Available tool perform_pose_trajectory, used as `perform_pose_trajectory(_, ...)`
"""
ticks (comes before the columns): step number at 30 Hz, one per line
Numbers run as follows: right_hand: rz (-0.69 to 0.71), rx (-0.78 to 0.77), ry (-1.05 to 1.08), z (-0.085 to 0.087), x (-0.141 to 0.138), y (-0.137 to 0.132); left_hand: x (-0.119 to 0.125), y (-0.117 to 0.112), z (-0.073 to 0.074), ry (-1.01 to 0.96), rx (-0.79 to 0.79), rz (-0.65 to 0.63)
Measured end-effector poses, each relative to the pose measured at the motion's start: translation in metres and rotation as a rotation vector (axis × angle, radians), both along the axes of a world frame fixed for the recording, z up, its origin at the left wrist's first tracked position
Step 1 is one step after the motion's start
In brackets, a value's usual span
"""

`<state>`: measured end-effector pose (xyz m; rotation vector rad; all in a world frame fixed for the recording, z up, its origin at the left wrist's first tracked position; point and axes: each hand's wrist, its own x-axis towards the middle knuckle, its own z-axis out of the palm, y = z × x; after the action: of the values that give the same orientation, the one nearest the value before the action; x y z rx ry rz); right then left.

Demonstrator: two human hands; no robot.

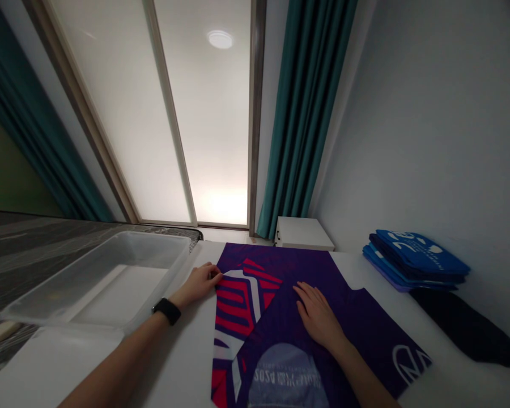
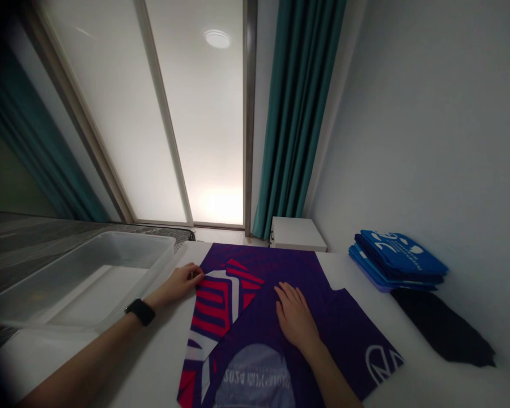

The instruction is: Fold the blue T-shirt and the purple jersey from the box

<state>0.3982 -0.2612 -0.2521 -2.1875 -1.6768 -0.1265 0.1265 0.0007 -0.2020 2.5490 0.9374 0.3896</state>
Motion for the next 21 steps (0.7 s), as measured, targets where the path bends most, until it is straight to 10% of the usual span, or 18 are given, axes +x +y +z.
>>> perform_pose_trajectory(21, -0.002, -0.018, 0.024, 0.0072, -0.0025, -0.0018, -0.0007, -0.0083, -0.0022, 0.093, 0.154, 0.096)
